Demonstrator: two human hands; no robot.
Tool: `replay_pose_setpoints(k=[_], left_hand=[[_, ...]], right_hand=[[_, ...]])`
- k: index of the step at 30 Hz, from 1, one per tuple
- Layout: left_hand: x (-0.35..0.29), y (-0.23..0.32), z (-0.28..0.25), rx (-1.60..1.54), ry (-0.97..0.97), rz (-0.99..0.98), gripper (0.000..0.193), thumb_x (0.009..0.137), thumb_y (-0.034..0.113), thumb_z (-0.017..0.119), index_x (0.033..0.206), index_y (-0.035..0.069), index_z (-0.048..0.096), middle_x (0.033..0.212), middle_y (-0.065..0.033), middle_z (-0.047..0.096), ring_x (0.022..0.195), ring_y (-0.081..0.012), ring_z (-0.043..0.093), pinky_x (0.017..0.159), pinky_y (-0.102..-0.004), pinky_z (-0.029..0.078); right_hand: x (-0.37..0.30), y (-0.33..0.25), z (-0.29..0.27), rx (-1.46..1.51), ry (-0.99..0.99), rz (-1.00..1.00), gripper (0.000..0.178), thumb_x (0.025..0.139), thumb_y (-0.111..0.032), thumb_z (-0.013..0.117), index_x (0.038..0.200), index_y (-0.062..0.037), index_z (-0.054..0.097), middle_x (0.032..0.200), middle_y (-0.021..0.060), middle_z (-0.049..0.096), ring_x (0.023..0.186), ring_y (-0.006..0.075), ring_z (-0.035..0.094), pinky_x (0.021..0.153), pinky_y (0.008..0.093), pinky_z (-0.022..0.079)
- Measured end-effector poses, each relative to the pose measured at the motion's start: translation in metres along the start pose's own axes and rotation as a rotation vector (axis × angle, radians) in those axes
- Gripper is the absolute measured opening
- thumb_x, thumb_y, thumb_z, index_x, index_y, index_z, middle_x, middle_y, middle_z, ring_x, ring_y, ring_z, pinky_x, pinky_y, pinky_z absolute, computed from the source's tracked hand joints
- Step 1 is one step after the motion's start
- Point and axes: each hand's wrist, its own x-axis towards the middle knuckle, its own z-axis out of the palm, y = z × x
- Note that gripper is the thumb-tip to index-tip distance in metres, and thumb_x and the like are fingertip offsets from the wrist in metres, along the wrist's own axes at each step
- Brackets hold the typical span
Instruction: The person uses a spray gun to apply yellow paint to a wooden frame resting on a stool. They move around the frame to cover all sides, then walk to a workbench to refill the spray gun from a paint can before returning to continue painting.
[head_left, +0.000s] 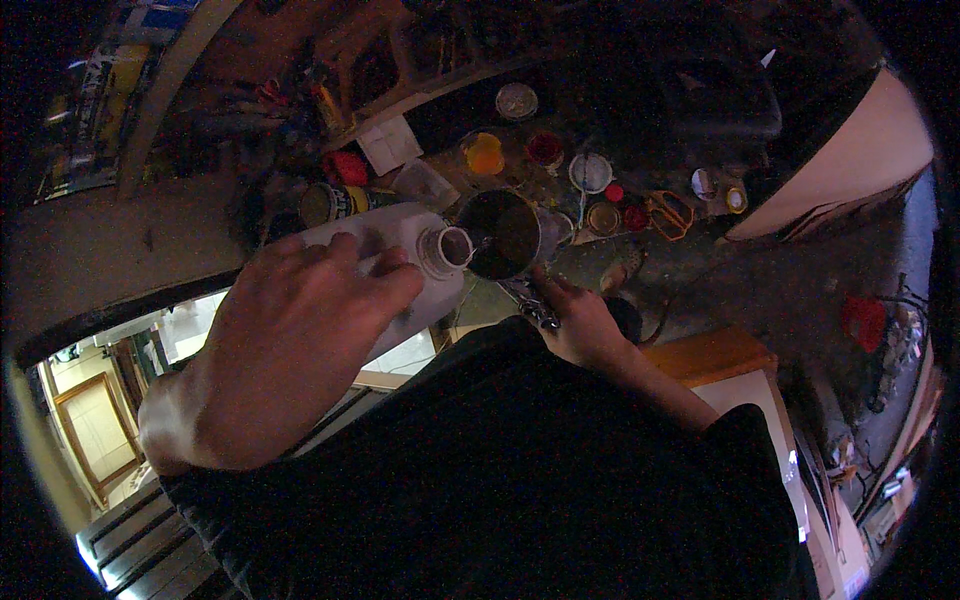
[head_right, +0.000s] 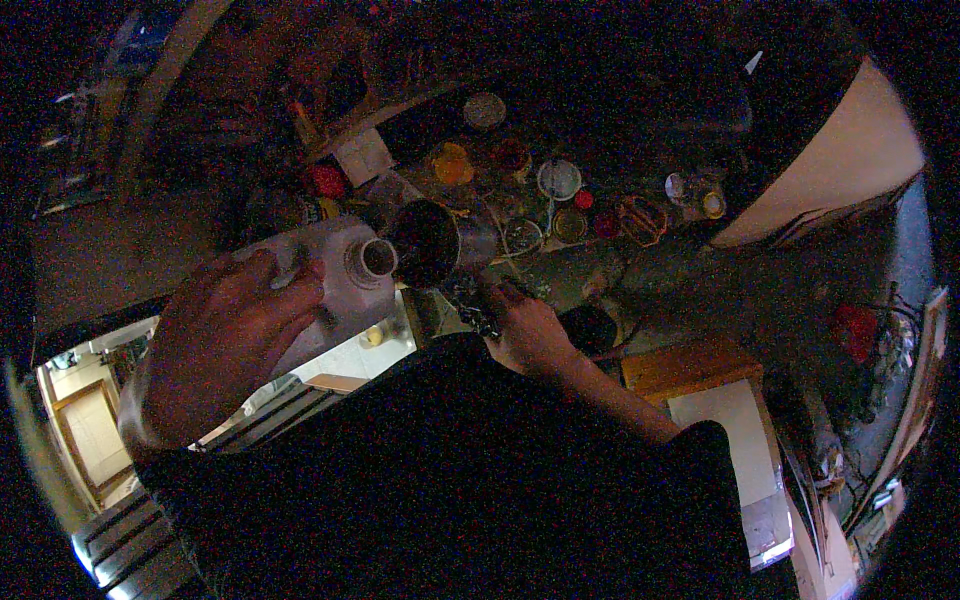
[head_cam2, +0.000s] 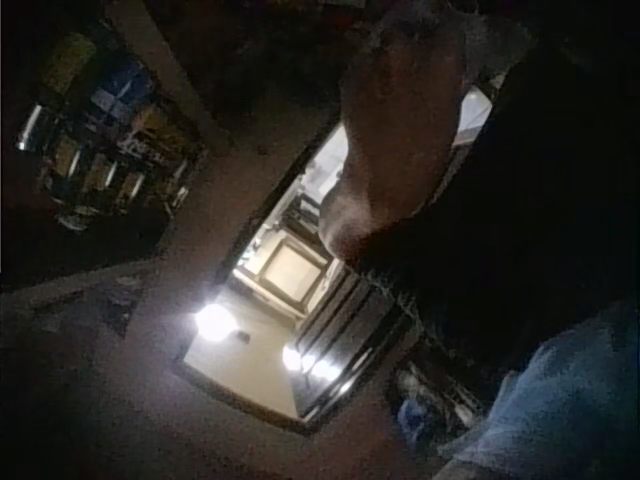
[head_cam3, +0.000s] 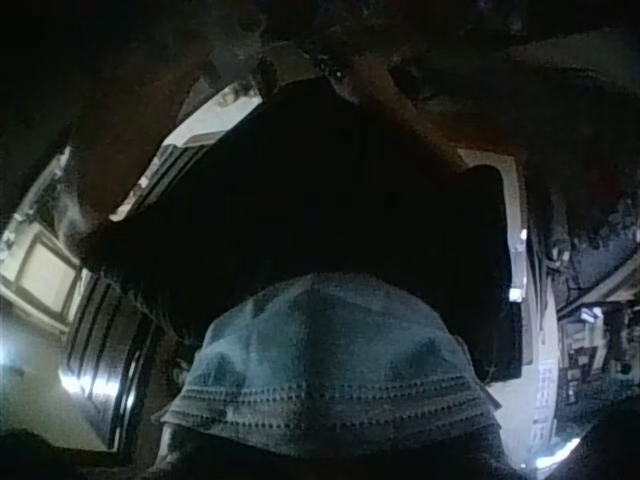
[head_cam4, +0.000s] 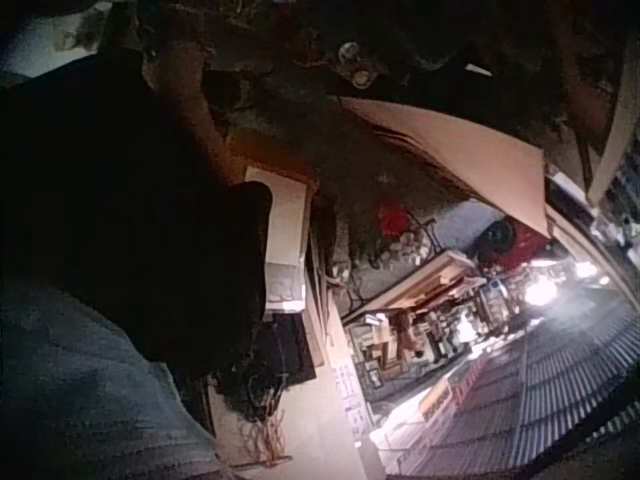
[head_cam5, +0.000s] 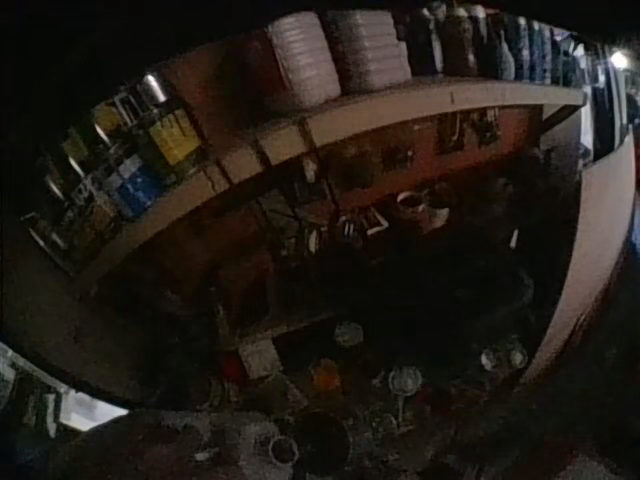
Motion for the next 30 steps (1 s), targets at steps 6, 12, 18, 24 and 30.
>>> replay_pose_setpoints(k=[6,12,18,24,30], left_hand=[[0.005,-0.001,0.001,0.002,-0.051,-0.061,0.019,0.087,0.013,0.060,0.104,0.008,0.062,0.101,-0.0215,0.064,0.088,-0.0373,0.067,0.080,-0.0470,0.054],[-0.003,-0.008,0.008,-0.023,0.091,-0.028,0.022,0.085,0.012,0.063,0.107,0.009,0.062,0.096,-0.0179,0.063,0.087,-0.0340,0.066,0.077,-0.0459,0.055],[-0.022,-0.020,0.048,-0.297,0.435,-0.171,0.031,0.082,0.014,0.073,0.111,0.007,0.067,0.105,-0.0155,0.069,0.094,-0.0345,0.068,0.082,-0.0434,0.056],[-0.038,-0.041,0.090,-0.529,0.628,-0.534,0.034,0.081,0.013,0.079,0.112,0.006,0.066,0.098,-0.0130,0.073,0.094,-0.0245,0.071,0.085,-0.0354,0.055],[-0.011,-0.066,0.149,-0.678,0.967,-0.668,0.046,0.081,0.014,0.083,0.116,0.005,0.054,0.104,-0.0092,0.062,0.094,-0.0166,0.063,0.081,-0.0300,0.051]], right_hand=[[0.003,0.007,0.006,0.002,0.027,-0.026,0.071,0.082,-0.013,0.075,0.145,-0.0051,0.043,0.114,0.0247,0.064,0.101,0.0444,0.064,0.081,0.0481,0.053],[0.009,0.007,0.004,0.135,0.008,0.076,0.056,0.083,-0.014,0.074,0.134,-0.0035,0.054,0.115,0.0238,0.066,0.104,0.0437,0.064,0.082,0.0470,0.054],[0.014,0.010,0.002,0.107,0.036,0.087,0.047,0.085,-0.014,0.074,0.128,-0.0037,0.057,0.110,0.0219,0.069,0.102,0.0417,0.066,0.084,0.0454,0.053],[0.015,0.016,-0.006,0.171,0.188,-0.001,0.047,0.084,-0.010,0.070,0.129,-0.0070,0.058,0.105,0.0223,0.070,0.094,0.0439,0.068,0.078,0.0477,0.056],[-0.001,0.022,-0.019,0.079,0.284,0.052,0.035,0.089,-0.014,0.070,0.121,-0.0044,0.063,0.105,0.0192,0.071,0.092,0.0391,0.069,0.080,0.0433,0.056]])
